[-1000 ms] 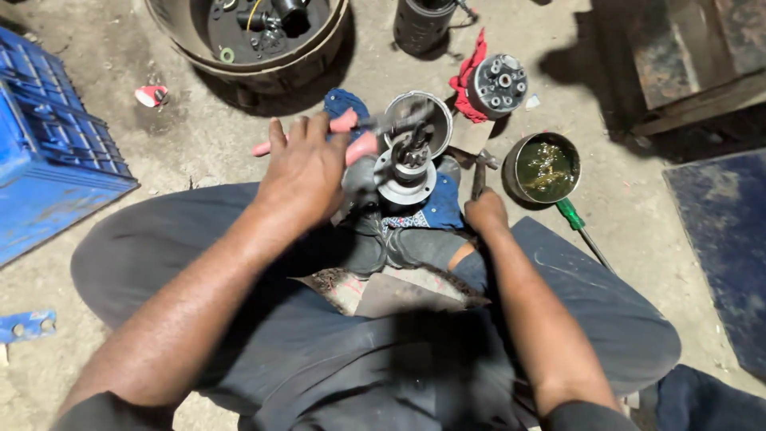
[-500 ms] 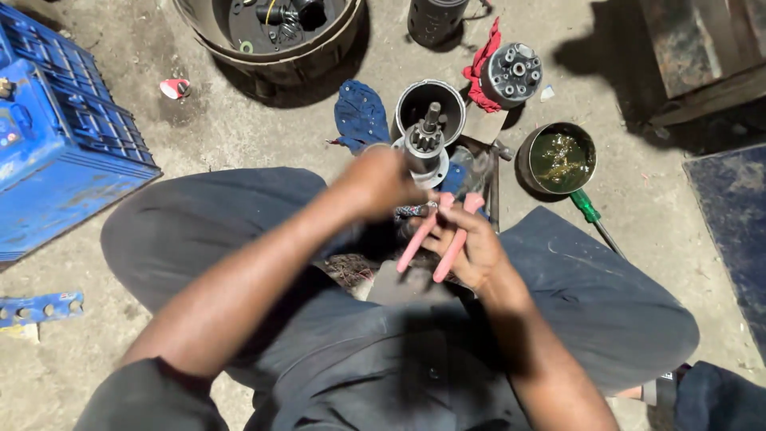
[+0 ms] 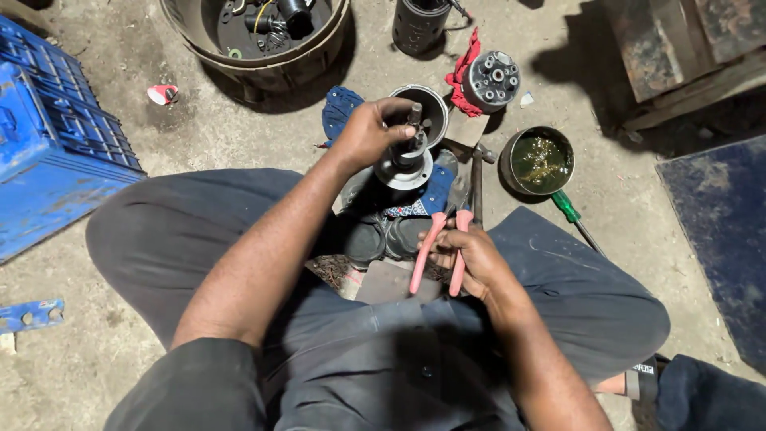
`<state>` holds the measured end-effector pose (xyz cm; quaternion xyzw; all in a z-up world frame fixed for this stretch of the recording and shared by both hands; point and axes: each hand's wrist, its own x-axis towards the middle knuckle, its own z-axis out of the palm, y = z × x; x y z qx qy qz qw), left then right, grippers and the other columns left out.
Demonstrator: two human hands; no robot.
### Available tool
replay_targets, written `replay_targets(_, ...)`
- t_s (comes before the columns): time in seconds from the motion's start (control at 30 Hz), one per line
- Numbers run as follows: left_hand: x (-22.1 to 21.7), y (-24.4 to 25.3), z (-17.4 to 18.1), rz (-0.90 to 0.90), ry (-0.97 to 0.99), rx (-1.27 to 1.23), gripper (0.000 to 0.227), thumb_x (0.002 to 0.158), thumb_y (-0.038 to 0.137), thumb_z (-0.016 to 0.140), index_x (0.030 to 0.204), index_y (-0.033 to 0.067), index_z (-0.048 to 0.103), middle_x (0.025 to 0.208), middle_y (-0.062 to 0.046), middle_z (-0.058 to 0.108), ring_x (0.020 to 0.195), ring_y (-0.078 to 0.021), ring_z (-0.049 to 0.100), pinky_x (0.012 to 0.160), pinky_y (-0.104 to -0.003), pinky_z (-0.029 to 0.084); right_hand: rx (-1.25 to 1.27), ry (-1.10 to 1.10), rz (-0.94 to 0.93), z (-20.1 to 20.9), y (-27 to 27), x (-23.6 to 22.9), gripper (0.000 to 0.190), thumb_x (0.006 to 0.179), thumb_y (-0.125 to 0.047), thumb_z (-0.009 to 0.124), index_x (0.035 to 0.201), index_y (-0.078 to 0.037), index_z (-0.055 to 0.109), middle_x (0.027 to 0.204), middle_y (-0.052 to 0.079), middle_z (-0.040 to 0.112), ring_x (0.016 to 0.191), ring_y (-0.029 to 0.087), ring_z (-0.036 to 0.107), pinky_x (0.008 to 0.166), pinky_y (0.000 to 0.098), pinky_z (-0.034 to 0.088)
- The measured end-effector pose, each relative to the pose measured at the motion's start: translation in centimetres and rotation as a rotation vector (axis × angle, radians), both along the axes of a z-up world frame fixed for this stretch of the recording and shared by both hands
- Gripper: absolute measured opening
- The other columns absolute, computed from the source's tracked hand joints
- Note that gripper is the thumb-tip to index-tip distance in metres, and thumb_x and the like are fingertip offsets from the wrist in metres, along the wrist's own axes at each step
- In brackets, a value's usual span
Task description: Repairing and reassembling internal components of a mechanical compressor or pump assembly.
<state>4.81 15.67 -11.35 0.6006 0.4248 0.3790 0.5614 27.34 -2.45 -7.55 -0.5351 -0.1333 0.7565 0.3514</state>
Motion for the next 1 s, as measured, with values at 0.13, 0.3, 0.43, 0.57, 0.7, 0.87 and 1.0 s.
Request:
replay_targets(0.13, -0.3, -2.3, 3.1, 0.124, 0.351, 0.062, 0.042, 0.083, 0.02, 0.08, 0.119, 0.0004, 0.07, 0.113, -0.016, 0.075, 0.104, -0.0231, 0.071, 0.092, -0.035, 0.054, 0.061, 0.018, 0.071, 2.4, 0.7, -0.6, 0.054, 0.081, 0.008, 0.052, 0.135, 0.012, 0.046, 0.126, 0.029, 0.062, 0.113, 0.04, 0.066, 0.102, 0.0504, 0.051)
replay_targets(0.3, -1.2, -10.6, 13.7, -0.034, 0.51, -0.264, 0.062, 0.079, 0.045, 0.08, 0.118, -0.0005, 0.065, 0.106, -0.021, 0.075, 0.097, -0.0291, 0.075, 0.084, -0.04, 0.057, 0.274, 0.259, 0.102, 5.4, 3.7, -3.3, 0.064, 0.071, 0.01, 0.049, 0.135, 0.009, 0.047, 0.134, 0.023, 0.062, 0.129, 0.035, 0.063, 0.112, 0.0484, 0.051)
replay_targets(0.43, -2.4, -13.6, 15.2, 0.01, 0.561, -0.162, 0.074, 0.073, 0.045, 0.086, 0.121, -0.0046, 0.058, 0.115, -0.024, 0.067, 0.107, -0.0335, 0.07, 0.089, -0.042, 0.055, 0.239, 0.451, 0.161, 4.6, 5.2, -5.7, 0.067, 0.077, 0.008, 0.048, 0.145, 0.007, 0.044, 0.138, 0.025, 0.057, 0.128, 0.035, 0.058, 0.112, 0.0483, 0.047)
replay_targets(0.57, -2.6, -14.8, 14.3, 0.039, 0.575, -0.048, 0.094, 0.067, 0.043, 0.091, 0.135, -0.0057, 0.048, 0.132, -0.027, 0.056, 0.123, -0.0403, 0.059, 0.1, -0.045, 0.05, 0.223, 0.474, 0.128, 4.0, 4.9, -6.9, 0.063, 0.076, 0.01, 0.047, 0.138, 0.007, 0.043, 0.137, 0.024, 0.056, 0.127, 0.034, 0.06, 0.114, 0.047, 0.049)
replay_targets(0.7, -2.4, -15.4, 14.4, -0.021, 0.638, -0.002, 0.105, 0.062, 0.042, 0.095, 0.141, -0.0038, 0.044, 0.145, -0.032, 0.041, 0.13, -0.0486, 0.048, 0.106, -0.049, 0.044, 0.26, 0.374, 0.146, 3.1, 4.7, -7.0, 0.06, 0.077, 0.01, 0.047, 0.137, 0.007, 0.045, 0.134, 0.022, 0.057, 0.122, 0.031, 0.061, 0.108, 0.0459, 0.051)
replay_targets(0.87, -2.5, -14.0, 14.2, -0.016, 0.765, -0.031, 0.116, 0.06, 0.043, 0.092, 0.149, -0.0031, 0.033, 0.16, -0.03, 0.02, 0.137, -0.0531, 0.036, 0.107, -0.057, 0.041, 0.232, 0.421, 0.147, 3.7, 7.5, -8.8, 0.054, 0.084, 0.007, 0.051, 0.139, 0.006, 0.047, 0.131, 0.021, 0.063, 0.117, 0.028, 0.063, 0.104, 0.0419, 0.05)
replay_targets(1.0, -2.7, -12.3, 15.0, -0.056, 0.884, -0.094, 0.109, 0.063, 0.043, 0.087, 0.15, 0.0005, 0.035, 0.162, -0.027, 0.019, 0.14, -0.0509, 0.036, 0.106, -0.064, 0.04, 0.263, 0.54, 0.106, 3.3, 7.8, -10.2, 0.045, 0.088, 0.006, 0.052, 0.133, 0.005, 0.053, 0.128, 0.02, 0.064, 0.12, 0.029, 0.064, 0.11, 0.0421, 0.05)
